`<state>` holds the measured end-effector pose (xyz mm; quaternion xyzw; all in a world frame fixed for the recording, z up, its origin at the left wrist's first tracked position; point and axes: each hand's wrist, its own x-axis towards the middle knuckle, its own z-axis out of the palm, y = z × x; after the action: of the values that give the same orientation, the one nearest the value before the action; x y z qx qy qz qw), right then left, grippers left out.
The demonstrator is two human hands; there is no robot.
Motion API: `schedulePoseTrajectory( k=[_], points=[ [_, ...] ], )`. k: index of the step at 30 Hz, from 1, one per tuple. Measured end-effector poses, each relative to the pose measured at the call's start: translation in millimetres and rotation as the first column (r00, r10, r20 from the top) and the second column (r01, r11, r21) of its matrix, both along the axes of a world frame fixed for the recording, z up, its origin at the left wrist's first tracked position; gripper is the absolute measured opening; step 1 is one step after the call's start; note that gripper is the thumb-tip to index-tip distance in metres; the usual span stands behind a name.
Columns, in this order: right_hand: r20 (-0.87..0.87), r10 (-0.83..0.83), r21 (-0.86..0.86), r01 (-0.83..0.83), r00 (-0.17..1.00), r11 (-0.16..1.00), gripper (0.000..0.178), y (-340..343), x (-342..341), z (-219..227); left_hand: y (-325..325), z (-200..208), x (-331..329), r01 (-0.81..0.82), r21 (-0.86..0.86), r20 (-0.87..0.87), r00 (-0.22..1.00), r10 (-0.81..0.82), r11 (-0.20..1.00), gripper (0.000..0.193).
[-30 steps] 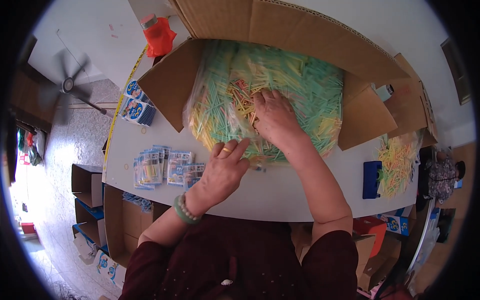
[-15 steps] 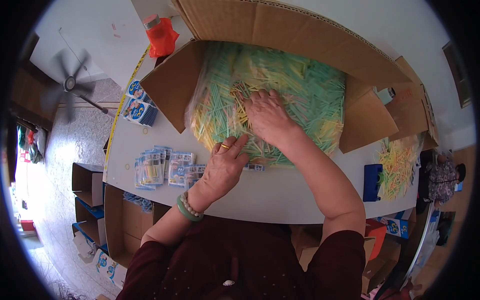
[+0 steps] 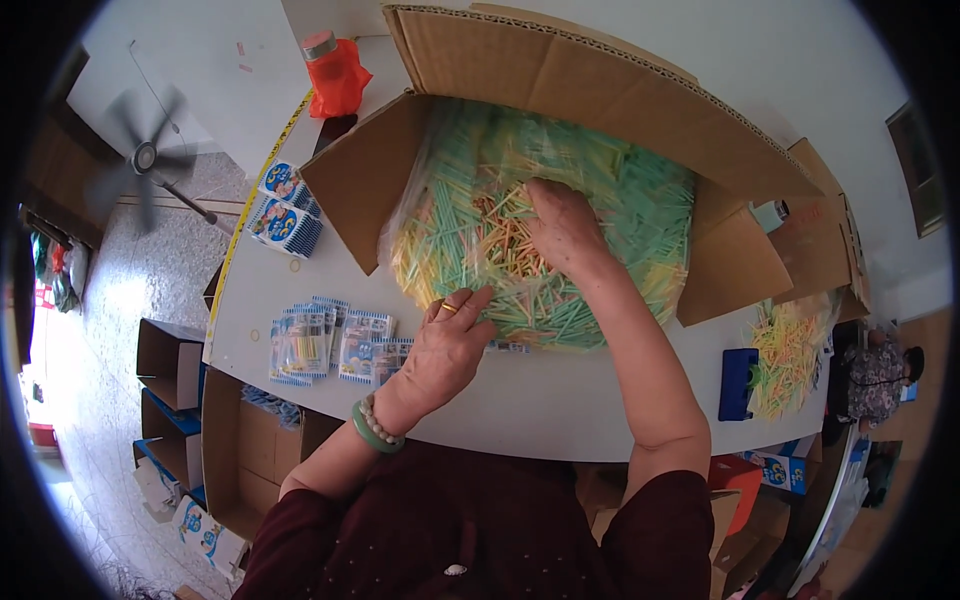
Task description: The recorder is sorting small colorful sticks into plastic sleeves and then packing them into cardboard boxes.
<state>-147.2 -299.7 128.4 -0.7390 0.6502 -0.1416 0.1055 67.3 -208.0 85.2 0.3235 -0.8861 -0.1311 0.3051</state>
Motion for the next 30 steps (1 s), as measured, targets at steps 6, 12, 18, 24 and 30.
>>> schedulePoseTrajectory(
  k=[6,12,18,24,30],
  points=[
    [0.304,-0.072,-0.152,0.123,0.950,0.981,0.020,3,5,-6,2,5,7,-0.060,-0.013,-0.126,0.990,0.057,0.998,0.014],
    [0.777,-0.045,-0.076,0.165,0.628,0.983,0.014,13,12,12,7,7,19,-0.060,0.088,-0.204,0.976,0.077,0.994,0.016],
    [-0.186,0.119,0.011,-0.119,0.975,0.993,0.016,18,36,0,21,2,18,-0.040,0.139,-0.170,0.983,0.064,0.989,0.016],
    [-0.201,0.012,-0.004,-0.013,0.979,1.000,0.017,13,30,9,24,-1,23,-0.044,0.096,-0.125,0.991,0.056,0.994,0.014],
    [0.153,-0.068,-0.335,0.116,0.986,0.935,0.012,7,8,-8,22,-4,25,-0.049,0.178,-0.204,0.975,0.085,0.983,0.016]
  ],
)
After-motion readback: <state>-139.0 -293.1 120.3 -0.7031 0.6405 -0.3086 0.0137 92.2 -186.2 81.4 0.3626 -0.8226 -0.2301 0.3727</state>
